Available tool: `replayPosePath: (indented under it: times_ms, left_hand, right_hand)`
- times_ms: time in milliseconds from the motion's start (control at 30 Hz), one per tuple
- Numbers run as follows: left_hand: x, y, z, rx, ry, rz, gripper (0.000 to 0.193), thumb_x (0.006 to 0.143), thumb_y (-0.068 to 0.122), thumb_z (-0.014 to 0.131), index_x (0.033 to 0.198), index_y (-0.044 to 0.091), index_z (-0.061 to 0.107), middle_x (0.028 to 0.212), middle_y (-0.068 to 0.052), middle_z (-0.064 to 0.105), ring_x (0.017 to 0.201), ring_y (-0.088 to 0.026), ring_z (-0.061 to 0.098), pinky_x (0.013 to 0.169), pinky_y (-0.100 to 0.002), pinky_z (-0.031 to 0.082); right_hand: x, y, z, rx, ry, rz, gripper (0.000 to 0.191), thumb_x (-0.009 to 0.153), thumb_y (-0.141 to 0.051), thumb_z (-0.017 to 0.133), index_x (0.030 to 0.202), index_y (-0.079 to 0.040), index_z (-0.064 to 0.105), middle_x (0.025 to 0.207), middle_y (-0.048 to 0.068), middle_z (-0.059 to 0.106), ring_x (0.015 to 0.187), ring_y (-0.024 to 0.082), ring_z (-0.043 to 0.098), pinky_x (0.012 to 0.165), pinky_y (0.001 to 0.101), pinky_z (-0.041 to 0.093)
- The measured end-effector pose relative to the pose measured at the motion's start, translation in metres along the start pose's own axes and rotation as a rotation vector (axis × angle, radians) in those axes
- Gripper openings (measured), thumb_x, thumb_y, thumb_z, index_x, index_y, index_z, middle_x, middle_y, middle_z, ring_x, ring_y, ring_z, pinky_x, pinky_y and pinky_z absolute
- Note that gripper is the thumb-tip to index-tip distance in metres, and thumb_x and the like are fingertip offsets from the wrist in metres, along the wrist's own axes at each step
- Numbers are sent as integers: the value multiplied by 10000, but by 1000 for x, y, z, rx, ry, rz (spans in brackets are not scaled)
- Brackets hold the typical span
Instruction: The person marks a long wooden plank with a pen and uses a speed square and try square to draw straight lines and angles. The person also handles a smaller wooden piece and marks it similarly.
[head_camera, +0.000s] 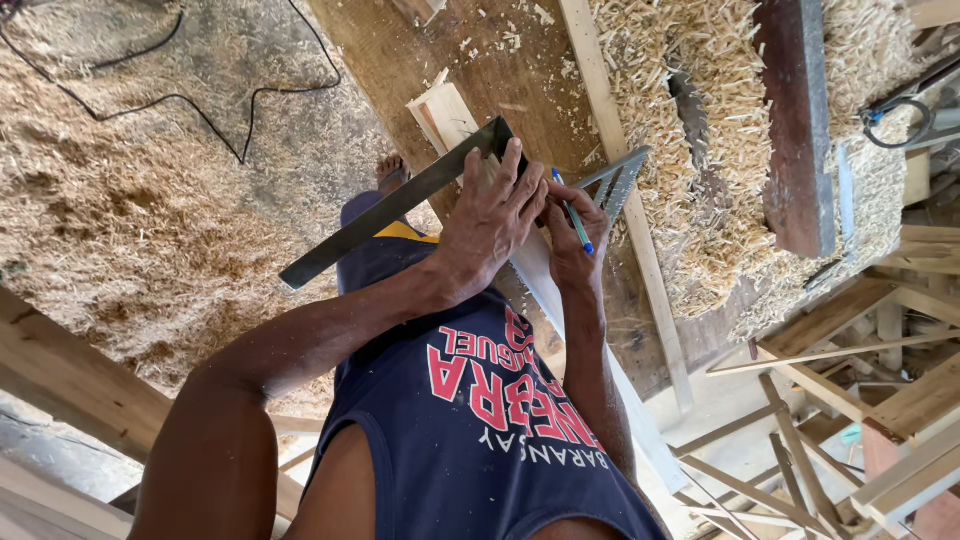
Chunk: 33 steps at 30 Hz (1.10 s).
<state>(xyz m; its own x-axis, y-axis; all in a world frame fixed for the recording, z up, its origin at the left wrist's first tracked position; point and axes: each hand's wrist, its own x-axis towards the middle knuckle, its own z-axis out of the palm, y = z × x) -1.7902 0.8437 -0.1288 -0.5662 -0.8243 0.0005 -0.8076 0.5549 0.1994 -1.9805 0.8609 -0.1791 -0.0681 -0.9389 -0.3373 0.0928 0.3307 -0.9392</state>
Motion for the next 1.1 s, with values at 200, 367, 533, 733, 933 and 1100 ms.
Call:
replayPosePath:
  times_ms: [200,367,533,733,933,1100]
  left_hand:
    - [-1,1,2,-33,16,-10,595,937,261,644,1500,101,532,1591,-107,413,1520,-409,233,1156,-709,294]
    - [2,0,1,-42,11,-14,582,947,264,640,1494,89,546,1595,-111,412,1527,-414,231,1160,-714,290]
    - [5,3,5,-3,-14,-5,612,899,239,642,1485,95,540,1570,-137,421,1487,-457,269,1119,-725,284]
    - [5,11,27,-45,41,-29,559,944,240,653,1468,72,558,1570,-176,449,1495,-446,296,1152,-735,256]
    - [7,13,42,-156,20,-73,462,1038,198,654,1480,79,597,1493,-154,521,1451,-392,366,1229,-759,208]
    - [7,14,31,-97,19,-54,549,924,182,684,1458,95,590,1521,-117,506,1469,-416,321,1173,-727,222]
  right_hand:
    - [-3,4,-4,27,-3,5,210,996,25,650,1193,65,708,1023,83,731,892,117,678,830,259,560]
    - [-4,-17,10,-23,-32,25,281,1026,-59,665,1277,69,670,1058,82,735,912,115,677,835,269,563]
    - [9,-60,16,-274,43,-18,373,1073,-196,493,1376,16,544,1118,85,761,997,133,765,871,300,656]
    - [61,-103,35,-689,-435,-632,268,1199,-163,430,1299,-40,646,1065,159,749,861,186,751,706,286,642]
    - [96,-104,102,-839,-731,-396,346,1082,-283,570,911,-74,787,746,96,741,576,136,702,480,290,532]
    - [108,-122,87,-813,-682,-202,377,1084,-347,556,948,-82,787,851,73,769,668,121,733,518,303,611]
